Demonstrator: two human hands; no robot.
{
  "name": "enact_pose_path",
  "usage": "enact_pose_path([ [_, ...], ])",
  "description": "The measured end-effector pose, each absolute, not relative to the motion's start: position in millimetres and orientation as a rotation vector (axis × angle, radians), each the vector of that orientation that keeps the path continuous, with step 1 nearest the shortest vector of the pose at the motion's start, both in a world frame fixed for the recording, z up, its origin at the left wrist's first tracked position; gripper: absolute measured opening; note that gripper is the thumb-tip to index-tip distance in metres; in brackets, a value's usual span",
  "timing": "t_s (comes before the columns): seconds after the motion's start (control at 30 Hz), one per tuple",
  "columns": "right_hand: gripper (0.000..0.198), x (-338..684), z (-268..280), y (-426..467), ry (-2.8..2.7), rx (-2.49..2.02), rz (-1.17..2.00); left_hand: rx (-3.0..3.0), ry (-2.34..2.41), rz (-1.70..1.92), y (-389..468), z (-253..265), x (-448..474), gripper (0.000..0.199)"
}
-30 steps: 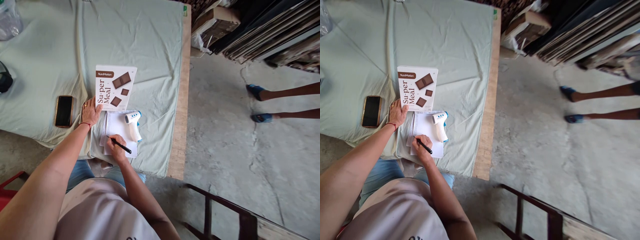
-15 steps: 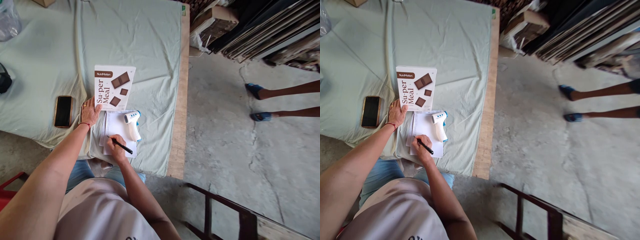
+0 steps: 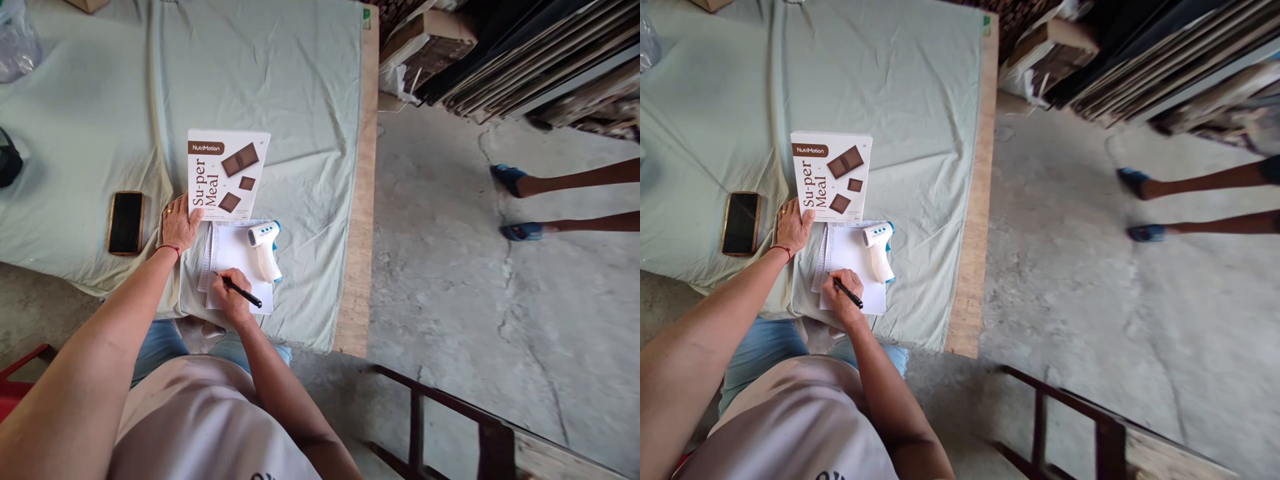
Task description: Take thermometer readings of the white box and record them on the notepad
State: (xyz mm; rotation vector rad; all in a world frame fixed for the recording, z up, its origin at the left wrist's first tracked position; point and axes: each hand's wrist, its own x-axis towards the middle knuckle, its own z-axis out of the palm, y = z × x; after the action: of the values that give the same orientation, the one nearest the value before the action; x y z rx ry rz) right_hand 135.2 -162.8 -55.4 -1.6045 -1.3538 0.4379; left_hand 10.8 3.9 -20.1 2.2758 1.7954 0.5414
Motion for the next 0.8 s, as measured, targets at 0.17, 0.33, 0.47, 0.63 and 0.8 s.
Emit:
enact_pose_path([
  [0.17,0.009,135.4,-55.1,-162.8,-1.343,-1.620,0.461,2.272,1.797,0.539,4.0,-19.7,10.9,0.083],
  [0.33,0.009,136.4,-56.5,-163.3,-1.296,-1.622,0.482,2.273,1.794,0.547,3.8,-19.5,10.8,0.082],
  [0.47,0.008,136.1,-57.0,-163.2,-1.307,-1.632,0.473,2.269,1.788,0.556,3.9,-20.3,10.6,0.080],
  [0.63,0.008,134.7,-56.7,-162.5,-1.302,-1.638,0.443,2.267,1.791,0.559,4.8,-21.8,10.6,0.080],
  [0.8,0.008,135.4,-56.2,-162.7,-1.305,-1.631,0.446,2.261,1.782,0.555,4.4,-20.8,10.8,0.081],
])
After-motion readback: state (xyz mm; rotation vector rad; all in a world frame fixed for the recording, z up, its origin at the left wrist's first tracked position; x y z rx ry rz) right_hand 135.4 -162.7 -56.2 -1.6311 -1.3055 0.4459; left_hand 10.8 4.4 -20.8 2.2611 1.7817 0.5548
